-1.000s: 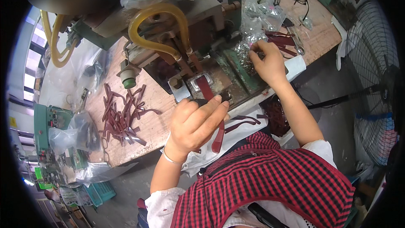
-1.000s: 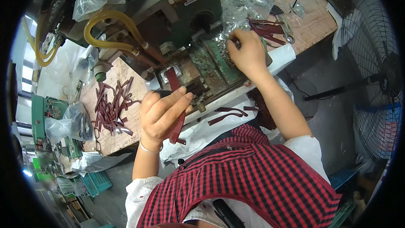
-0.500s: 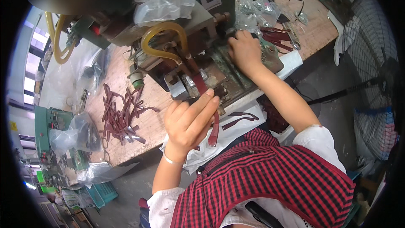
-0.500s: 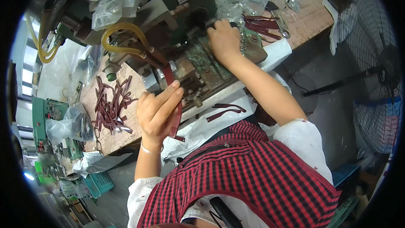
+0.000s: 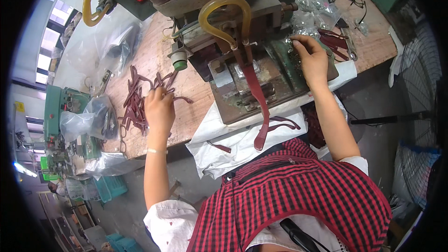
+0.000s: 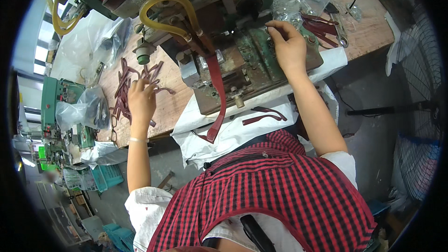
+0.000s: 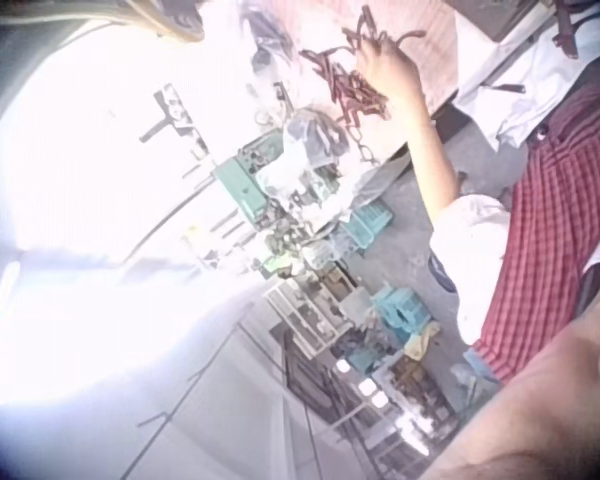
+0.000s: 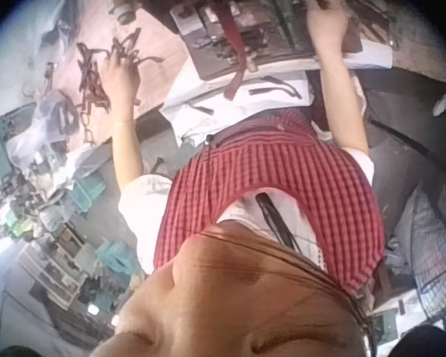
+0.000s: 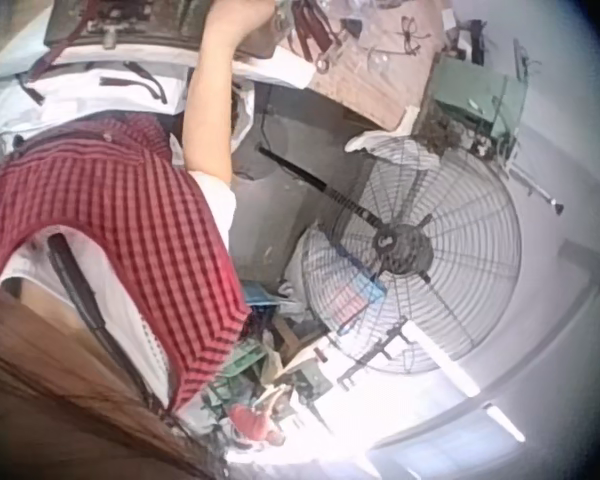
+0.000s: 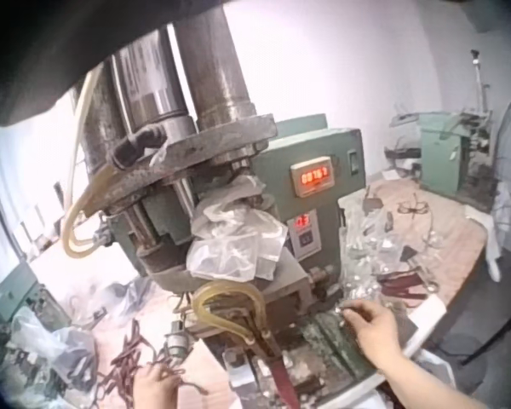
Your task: The person repeatedly picks up reddish-brown strap pieces and small metal hardware, inserts the hardware into the strap ends, and uses a press machine to secure them. After processing, the person gathers the finished straps and places them into a white sack.
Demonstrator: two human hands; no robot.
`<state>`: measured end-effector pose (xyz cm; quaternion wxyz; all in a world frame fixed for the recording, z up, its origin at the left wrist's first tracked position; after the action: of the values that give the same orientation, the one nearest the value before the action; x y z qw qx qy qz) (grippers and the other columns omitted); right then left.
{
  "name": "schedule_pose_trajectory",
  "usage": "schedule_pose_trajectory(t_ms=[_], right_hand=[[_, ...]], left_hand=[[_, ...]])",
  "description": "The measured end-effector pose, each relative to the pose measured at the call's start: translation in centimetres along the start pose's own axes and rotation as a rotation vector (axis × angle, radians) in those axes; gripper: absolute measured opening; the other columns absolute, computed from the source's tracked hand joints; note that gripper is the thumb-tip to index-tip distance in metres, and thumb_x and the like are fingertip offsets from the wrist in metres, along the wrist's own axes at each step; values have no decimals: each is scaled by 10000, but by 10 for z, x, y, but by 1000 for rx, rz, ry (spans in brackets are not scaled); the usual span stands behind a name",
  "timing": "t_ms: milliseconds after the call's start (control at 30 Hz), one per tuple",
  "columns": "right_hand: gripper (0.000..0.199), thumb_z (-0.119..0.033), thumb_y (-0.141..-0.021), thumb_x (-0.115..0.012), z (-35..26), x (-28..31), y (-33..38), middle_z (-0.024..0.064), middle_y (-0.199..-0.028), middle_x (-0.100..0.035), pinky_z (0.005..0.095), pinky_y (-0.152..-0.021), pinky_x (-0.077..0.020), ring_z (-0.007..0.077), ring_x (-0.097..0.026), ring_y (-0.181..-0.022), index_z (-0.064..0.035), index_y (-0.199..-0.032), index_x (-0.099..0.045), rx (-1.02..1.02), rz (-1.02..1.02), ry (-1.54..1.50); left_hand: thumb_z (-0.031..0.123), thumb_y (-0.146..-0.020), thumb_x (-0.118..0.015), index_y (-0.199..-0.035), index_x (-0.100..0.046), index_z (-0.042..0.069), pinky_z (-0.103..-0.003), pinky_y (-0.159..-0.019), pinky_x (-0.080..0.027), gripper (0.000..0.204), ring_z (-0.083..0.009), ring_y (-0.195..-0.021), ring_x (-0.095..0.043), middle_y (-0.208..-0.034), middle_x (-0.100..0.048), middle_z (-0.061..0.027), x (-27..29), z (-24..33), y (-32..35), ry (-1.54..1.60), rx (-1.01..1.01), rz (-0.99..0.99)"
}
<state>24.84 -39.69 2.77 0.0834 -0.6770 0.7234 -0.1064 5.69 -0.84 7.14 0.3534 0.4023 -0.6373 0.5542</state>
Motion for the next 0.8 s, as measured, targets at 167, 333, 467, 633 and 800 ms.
schedule_pose_trajectory(t_ms=[167, 333, 467, 633, 800], right_hand=[[195, -88, -903, -730, -5, 31, 6, 55, -925, -744, 259, -795, -506, 112, -667, -845, -13, -1082, -746, 9, 10, 248], [211, -71, -910, -716, -22, 76, 44, 63, -957, -755, 272, -830, -525, 117, -687, -883, -7, -1108, -748, -32, 26, 322], [270, -40, -943, -661, -76, 27, 52, 108, -1040, -767, 286, -859, -535, 154, -713, -938, -4, -1206, -704, 56, -190, 142], [301, -91, -915, -640, -113, -49, 29, 216, -938, -717, 434, -786, -549, 408, -705, -897, 14, -1195, -605, 196, -288, 192], [187, -64, -924, -611, -102, -75, 49, 232, -913, -718, 427, -764, -543, 412, -708, -878, 36, -1080, -580, 148, -324, -43]], left_hand=[[86, -752, -673, -816, -690, 58, -429, -811, -489, 72, -304, -951, -607, -948, -615, -103, -71, -12, 5, -166, -78, -157], [84, -786, -712, -906, -685, 74, -403, -691, -516, 123, -319, -780, -646, -885, -651, -111, -49, 9, 10, 156, 202, 48], [54, -887, -687, -1018, -711, 33, -303, -613, -492, 134, -168, -661, -639, -839, -680, -82, -47, 11, 4, 559, 442, 187], [12, -992, -593, -1022, -674, -32, -236, -677, -531, 97, -152, -789, -720, -946, -722, -84, -67, 12, 1, 1311, 702, 332], [-2, -971, -621, -1075, -690, -8, -268, -763, -541, 124, -143, -917, -680, -1015, -714, -52, -73, 10, 31, 969, 734, 392]])
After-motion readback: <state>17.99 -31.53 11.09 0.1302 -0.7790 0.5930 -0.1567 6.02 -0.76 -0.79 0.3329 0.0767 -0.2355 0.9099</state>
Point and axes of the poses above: each hand's wrist, its own y-axis away from the middle knuckle, its own x-axis out of the back of the hand, z = x × y, the point moved 6 cm from there along -y, towards the middle knuckle
